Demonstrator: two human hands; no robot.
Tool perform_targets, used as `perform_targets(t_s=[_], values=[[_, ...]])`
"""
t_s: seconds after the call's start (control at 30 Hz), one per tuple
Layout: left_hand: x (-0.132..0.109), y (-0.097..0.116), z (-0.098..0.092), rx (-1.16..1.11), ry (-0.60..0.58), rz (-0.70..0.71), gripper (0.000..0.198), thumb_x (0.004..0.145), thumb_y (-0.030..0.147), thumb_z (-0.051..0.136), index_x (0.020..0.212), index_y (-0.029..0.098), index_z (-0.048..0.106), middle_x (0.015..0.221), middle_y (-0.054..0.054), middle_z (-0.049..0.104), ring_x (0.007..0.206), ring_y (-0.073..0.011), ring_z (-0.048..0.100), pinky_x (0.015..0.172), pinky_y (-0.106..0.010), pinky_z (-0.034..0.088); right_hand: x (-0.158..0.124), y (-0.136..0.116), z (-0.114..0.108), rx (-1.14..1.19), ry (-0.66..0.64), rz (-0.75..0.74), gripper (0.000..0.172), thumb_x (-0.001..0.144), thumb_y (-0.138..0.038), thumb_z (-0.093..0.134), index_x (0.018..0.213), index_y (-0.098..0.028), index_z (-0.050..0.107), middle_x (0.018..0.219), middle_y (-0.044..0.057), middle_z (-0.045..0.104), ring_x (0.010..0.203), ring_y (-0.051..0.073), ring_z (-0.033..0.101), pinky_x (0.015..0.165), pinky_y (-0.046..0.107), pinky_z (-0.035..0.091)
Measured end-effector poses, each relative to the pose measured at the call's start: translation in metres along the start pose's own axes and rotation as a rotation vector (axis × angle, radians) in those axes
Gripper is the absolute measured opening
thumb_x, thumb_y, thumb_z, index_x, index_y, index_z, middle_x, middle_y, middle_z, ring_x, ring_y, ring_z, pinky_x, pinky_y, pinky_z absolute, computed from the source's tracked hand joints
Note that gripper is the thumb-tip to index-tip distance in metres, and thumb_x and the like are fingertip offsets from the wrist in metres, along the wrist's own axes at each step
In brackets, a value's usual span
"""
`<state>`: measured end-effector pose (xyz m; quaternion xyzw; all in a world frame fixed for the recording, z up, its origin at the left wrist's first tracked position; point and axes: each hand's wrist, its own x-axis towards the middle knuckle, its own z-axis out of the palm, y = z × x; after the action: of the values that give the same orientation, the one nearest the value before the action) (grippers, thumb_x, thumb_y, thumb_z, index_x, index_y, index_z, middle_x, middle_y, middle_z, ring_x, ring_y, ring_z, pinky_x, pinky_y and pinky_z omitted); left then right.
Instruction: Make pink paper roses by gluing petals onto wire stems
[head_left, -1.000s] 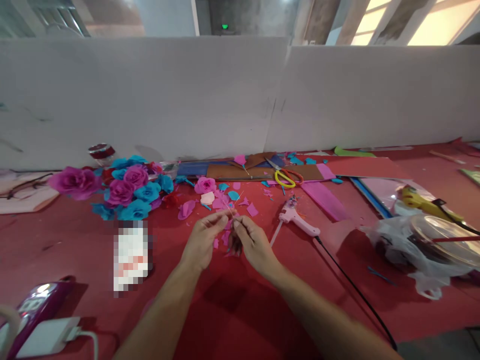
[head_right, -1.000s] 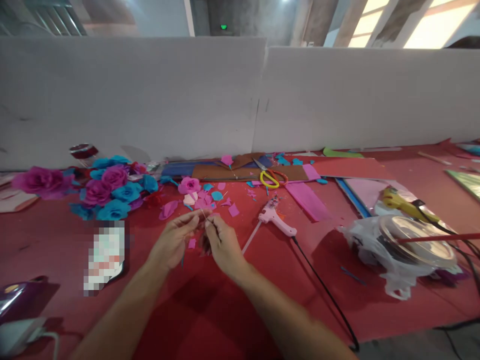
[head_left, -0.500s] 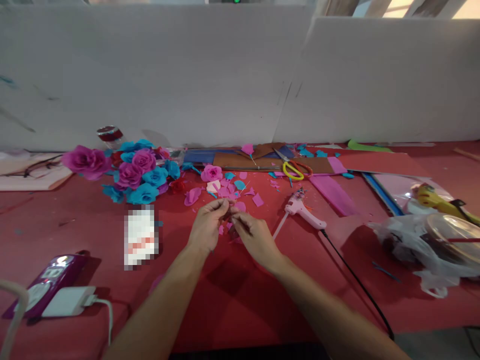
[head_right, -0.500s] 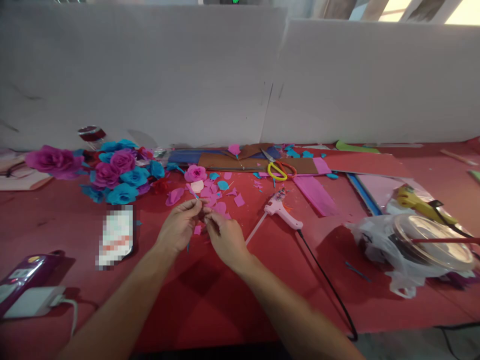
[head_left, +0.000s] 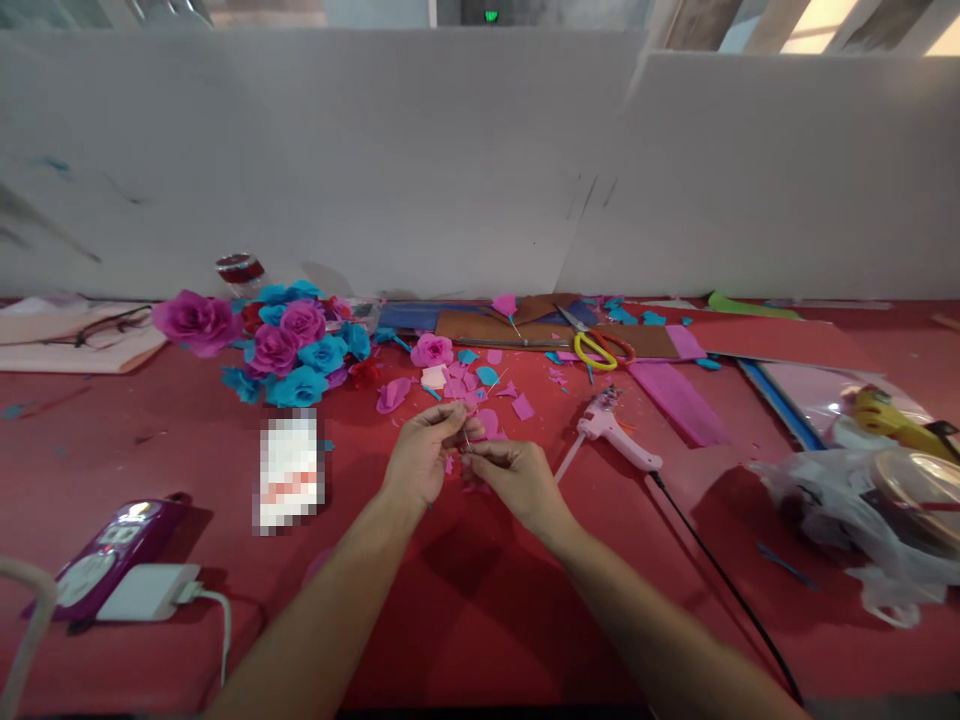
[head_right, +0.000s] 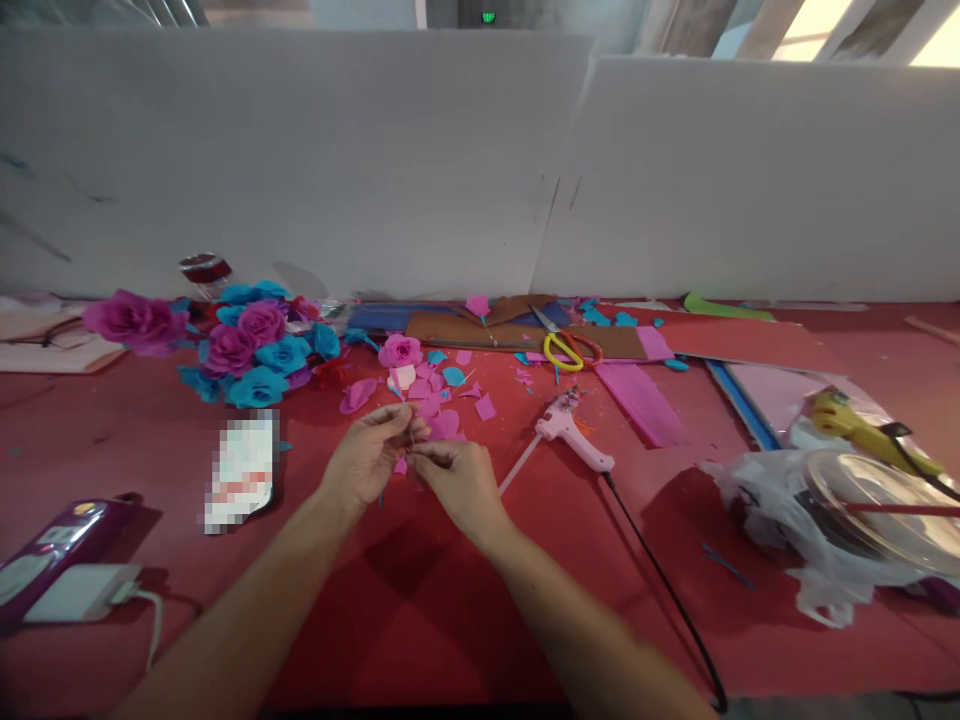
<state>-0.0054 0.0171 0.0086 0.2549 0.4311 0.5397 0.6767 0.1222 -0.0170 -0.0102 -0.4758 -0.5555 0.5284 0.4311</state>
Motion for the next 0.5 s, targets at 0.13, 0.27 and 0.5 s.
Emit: perform_targets(t_s=[0.13, 0.27, 0.5], values=[[0.001, -0.001, 0.0, 0.002, 0.04, 0.024, 0.015, 0.06, 0.021, 0.077, 0.07, 0.014, 0.068, 0.06, -0.002, 0.065, 0.055, -0.0126, 0.062, 0.059, -0.025, 0.046, -0.002, -0.001, 0.003, -0.095, 0.008, -0.039, 0.02, 0.08, -0.026, 0.055, 0.07, -0.017, 0.07, 0.063, 0.001, 0.067, 0.057, 0.013, 0.061, 0.058, 0.024, 0.048], [0.002, 0.0, 0.0, 0.024, 0.043, 0.082, 0.012, 0.062, 0.02, 0.075, 0.065, 0.014, 0.065, 0.06, -0.001, 0.062, 0.055, -0.0117, 0.059, 0.062, -0.026, 0.047, -0.008, -0.005, 0.007, -0.302, 0.033, -0.134, 0.018, 0.082, -0.019, 0.051, 0.074, -0.018, 0.067, 0.064, 0.001, 0.067, 0.056, 0.012, 0.059, 0.056, 0.022, 0.042], [0.008, 0.016, -0.01, -0.226, 0.123, 0.194, 0.018, 0.075, 0.007, 0.057, 0.061, 0.017, 0.051, 0.051, 0.006, 0.045, 0.047, -0.0053, 0.044, 0.059, -0.021, 0.044, -0.015, -0.008, 0.008, -0.699, 0.014, -0.174, 0.012, 0.08, -0.018, 0.053, 0.072, -0.019, 0.062, 0.059, 0.0, 0.062, 0.049, 0.011, 0.05, 0.051, 0.022, 0.03]])
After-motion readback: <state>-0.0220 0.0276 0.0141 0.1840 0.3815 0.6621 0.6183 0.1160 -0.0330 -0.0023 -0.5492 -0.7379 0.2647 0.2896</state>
